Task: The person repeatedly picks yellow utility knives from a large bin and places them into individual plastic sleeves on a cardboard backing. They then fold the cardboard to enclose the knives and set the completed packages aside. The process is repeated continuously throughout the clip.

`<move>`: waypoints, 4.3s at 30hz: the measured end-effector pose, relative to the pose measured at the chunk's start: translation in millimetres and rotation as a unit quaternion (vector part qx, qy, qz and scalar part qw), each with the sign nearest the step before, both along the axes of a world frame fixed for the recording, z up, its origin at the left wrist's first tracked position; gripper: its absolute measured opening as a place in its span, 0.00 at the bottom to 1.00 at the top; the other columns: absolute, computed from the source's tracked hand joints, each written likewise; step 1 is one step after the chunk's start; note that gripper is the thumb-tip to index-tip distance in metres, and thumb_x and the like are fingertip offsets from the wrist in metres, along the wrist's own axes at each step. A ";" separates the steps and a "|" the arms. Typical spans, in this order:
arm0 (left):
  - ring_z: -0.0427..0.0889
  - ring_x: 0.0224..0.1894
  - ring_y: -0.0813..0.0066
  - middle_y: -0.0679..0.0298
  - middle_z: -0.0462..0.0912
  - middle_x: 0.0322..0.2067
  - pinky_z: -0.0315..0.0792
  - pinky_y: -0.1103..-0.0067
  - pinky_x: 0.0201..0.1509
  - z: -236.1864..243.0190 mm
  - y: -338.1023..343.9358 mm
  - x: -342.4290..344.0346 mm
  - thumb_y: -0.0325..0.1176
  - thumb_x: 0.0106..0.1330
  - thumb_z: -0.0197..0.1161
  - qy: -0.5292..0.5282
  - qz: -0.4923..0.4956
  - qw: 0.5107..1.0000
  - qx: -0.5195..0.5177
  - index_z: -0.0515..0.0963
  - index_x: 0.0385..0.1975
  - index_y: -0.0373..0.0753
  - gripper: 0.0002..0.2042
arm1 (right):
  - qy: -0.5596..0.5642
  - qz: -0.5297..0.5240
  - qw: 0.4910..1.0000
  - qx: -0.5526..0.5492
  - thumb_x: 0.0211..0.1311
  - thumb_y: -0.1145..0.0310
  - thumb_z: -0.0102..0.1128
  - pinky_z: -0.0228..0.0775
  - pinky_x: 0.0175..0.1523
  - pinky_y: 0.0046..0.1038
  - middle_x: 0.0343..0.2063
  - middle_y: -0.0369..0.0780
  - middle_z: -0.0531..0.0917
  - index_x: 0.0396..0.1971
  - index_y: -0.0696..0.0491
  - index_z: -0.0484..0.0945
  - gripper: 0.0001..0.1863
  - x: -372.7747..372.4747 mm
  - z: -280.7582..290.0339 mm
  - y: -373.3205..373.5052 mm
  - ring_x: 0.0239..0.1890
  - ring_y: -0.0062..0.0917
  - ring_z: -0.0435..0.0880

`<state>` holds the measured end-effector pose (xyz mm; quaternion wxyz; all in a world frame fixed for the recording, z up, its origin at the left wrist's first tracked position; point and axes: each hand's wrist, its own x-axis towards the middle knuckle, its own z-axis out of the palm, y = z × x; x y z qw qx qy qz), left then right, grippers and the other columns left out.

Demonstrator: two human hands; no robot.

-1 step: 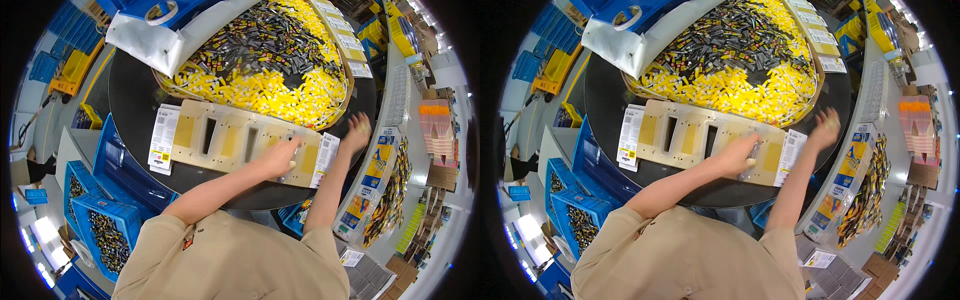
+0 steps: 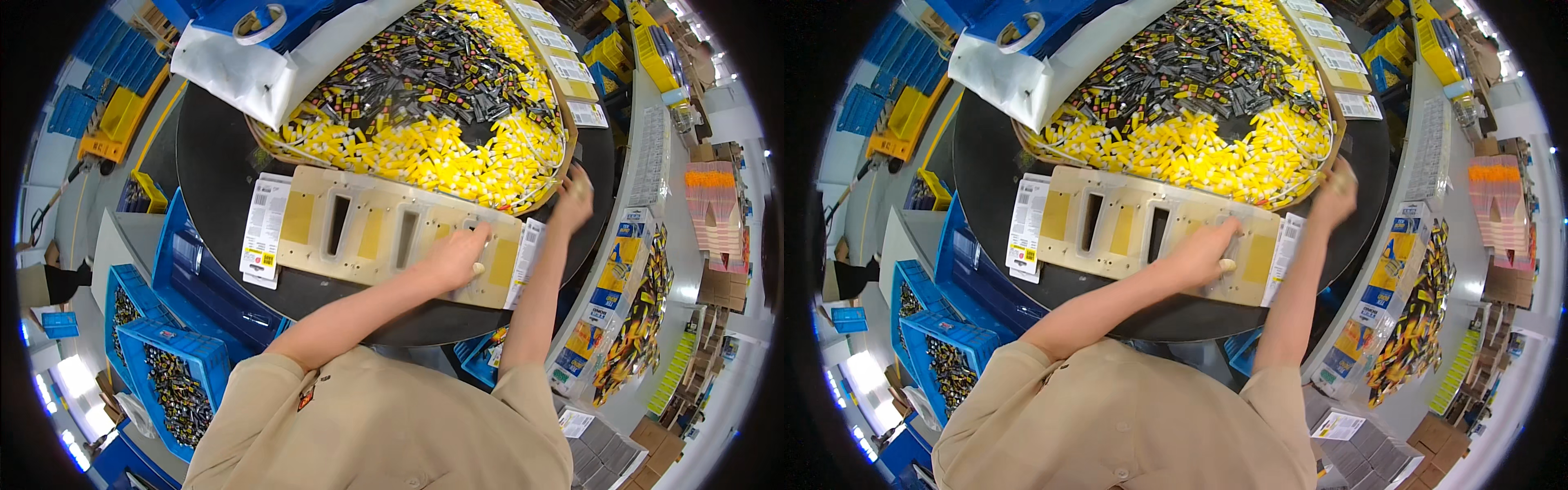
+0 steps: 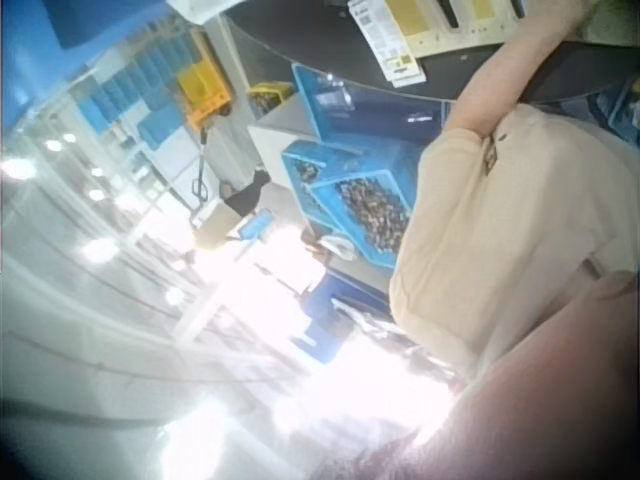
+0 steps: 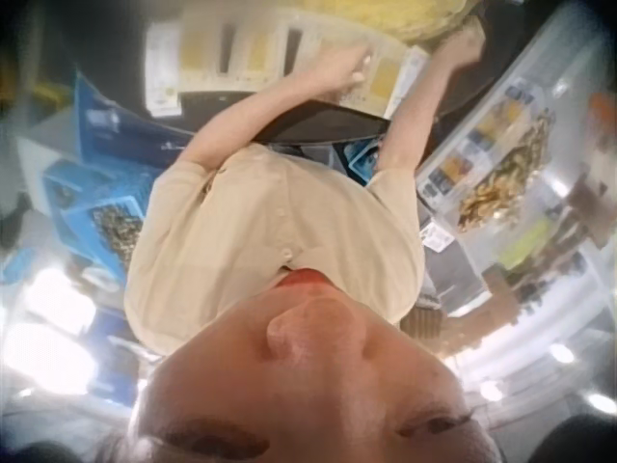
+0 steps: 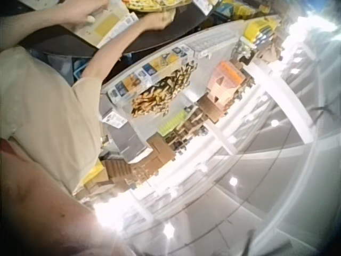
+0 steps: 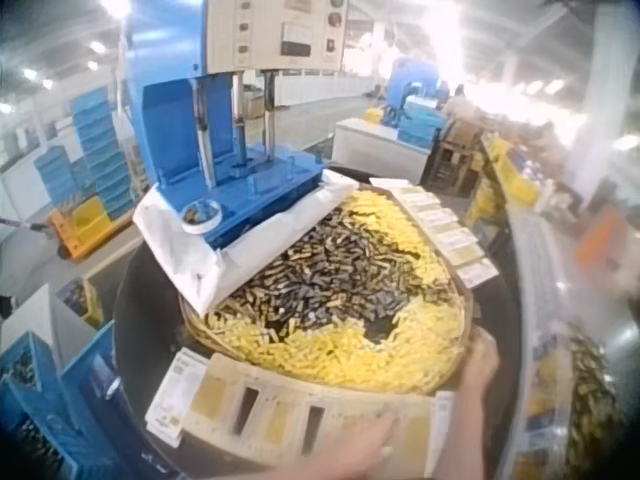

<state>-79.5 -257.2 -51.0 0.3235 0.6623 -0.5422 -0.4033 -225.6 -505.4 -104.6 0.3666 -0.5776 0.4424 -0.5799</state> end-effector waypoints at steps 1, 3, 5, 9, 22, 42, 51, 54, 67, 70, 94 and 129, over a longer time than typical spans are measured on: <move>0.79 0.41 0.41 0.46 0.80 0.33 0.72 0.58 0.43 -1.0 -4.0 -1.7 0.31 0.53 0.71 -0.051 0.009 0.999 -0.015 0.66 0.45 0.36 0.23 | 0.009 0.066 0.996 0.067 0.67 0.73 0.53 0.78 0.40 0.21 0.45 0.40 0.83 0.50 0.56 0.80 0.14 26.1 -5.8 -16.0 0.41 0.24 0.84; 0.79 0.39 0.41 0.45 0.80 0.32 0.73 0.58 0.41 -0.2 -8.1 -2.4 0.33 0.53 0.72 -0.100 0.025 0.995 0.002 0.66 0.44 0.34 0.24 | 0.181 0.056 0.981 0.045 0.61 0.66 0.63 0.76 0.45 0.28 0.42 0.43 0.85 0.47 0.56 0.82 0.16 80.1 -9.9 -42.9 0.43 0.30 0.85; 0.80 0.38 0.41 0.44 0.80 0.32 0.74 0.58 0.40 3.1 -6.0 1.6 0.35 0.53 0.72 -0.121 0.039 0.991 0.034 0.65 0.42 0.33 0.24 | 0.351 0.048 0.935 0.024 0.56 0.59 0.68 0.75 0.48 0.33 0.38 0.45 0.86 0.43 0.55 0.84 0.19 120.3 -4.7 -57.4 0.43 0.36 0.84; 0.80 0.40 0.41 0.42 0.80 0.35 0.74 0.58 0.41 12.8 2.0 13.4 0.37 0.54 0.72 -0.106 0.055 0.989 0.091 0.65 0.44 0.32 0.26 | 0.471 0.077 0.878 0.044 0.55 0.57 0.69 0.74 0.47 0.37 0.35 0.44 0.86 0.36 0.55 0.85 0.16 164.7 7.7 -66.3 0.42 0.37 0.84; 0.80 0.32 0.42 0.49 0.81 0.24 0.73 0.59 0.34 6.9 42.7 78.6 0.41 0.53 0.74 -0.216 0.116 0.967 0.061 0.65 0.45 0.39 0.28 | 0.442 0.049 0.893 0.066 0.57 0.53 0.68 0.74 0.46 0.37 0.35 0.42 0.86 0.44 0.54 0.80 0.22 191.7 -0.2 -79.8 0.39 0.33 0.84; 0.81 0.37 0.49 0.54 0.82 0.32 0.72 0.62 0.39 18.7 116.9 165.4 0.44 0.52 0.73 -0.253 0.179 0.945 0.109 0.69 0.46 0.45 0.25 | 0.276 0.203 0.913 -0.220 0.60 0.68 0.64 0.69 0.32 0.30 0.25 0.44 0.80 0.27 0.58 0.81 0.08 203.2 30.0 93.0 0.24 0.37 0.77; 0.82 0.38 0.52 0.52 0.84 0.35 0.74 0.65 0.44 28.5 70.5 192.0 0.25 0.61 0.59 -0.221 0.186 0.950 -0.119 0.78 0.44 0.36 0.11 | 0.465 0.289 0.835 -0.054 0.57 0.73 0.60 0.75 0.36 0.36 0.24 0.47 0.82 0.60 0.51 0.70 0.28 202.8 35.9 35.4 0.30 0.37 0.83; 0.82 0.41 0.55 0.53 0.84 0.35 0.75 0.65 0.45 10.8 3.4 201.5 0.28 0.60 0.62 -0.213 0.178 0.950 -0.139 0.81 0.44 0.39 0.12 | 0.313 0.314 0.894 0.064 0.57 0.71 0.64 0.69 0.30 0.26 0.20 0.37 0.76 0.57 0.51 0.73 0.25 139.8 57.2 74.7 0.22 0.22 0.75; 0.82 0.42 0.60 0.62 0.82 0.39 0.76 0.68 0.45 1.6 -78.2 199.8 0.31 0.62 0.63 -0.318 0.028 0.941 -0.113 0.81 0.43 0.44 0.10 | 0.304 0.261 0.916 0.000 0.57 0.77 0.66 0.69 0.35 0.20 0.37 0.37 0.82 0.40 0.54 0.85 0.10 38.7 54.3 149.7 0.31 0.20 0.78; 0.81 0.39 0.58 0.61 0.79 0.37 0.75 0.69 0.41 11.9 -24.6 198.1 0.26 0.60 0.61 -0.271 0.001 0.940 -0.209 0.81 0.43 0.44 0.11 | 0.326 0.236 0.915 -0.024 0.58 0.75 0.66 0.70 0.35 0.22 0.31 0.38 0.82 0.40 0.54 0.85 0.09 58.1 44.0 105.4 0.31 0.23 0.78; 0.82 0.41 0.53 0.54 0.82 0.34 0.75 0.65 0.49 -16.4 -29.3 216.8 0.29 0.62 0.57 -0.393 0.066 0.912 0.098 0.83 0.41 0.38 0.10 | 0.517 0.280 0.809 0.017 0.48 0.76 0.65 0.74 0.42 0.34 0.29 0.44 0.83 0.39 0.52 0.82 0.14 125.6 38.4 46.8 0.33 0.38 0.83; 0.83 0.32 0.51 0.51 0.83 0.29 0.75 0.67 0.37 63.6 169.8 242.2 0.28 0.58 0.66 -0.361 0.245 0.891 0.126 0.78 0.34 0.32 0.08 | 0.290 0.341 0.893 -0.040 0.54 0.78 0.66 0.65 0.30 0.31 0.23 0.42 0.76 0.34 0.56 0.83 0.07 -4.7 37.7 223.2 0.25 0.34 0.73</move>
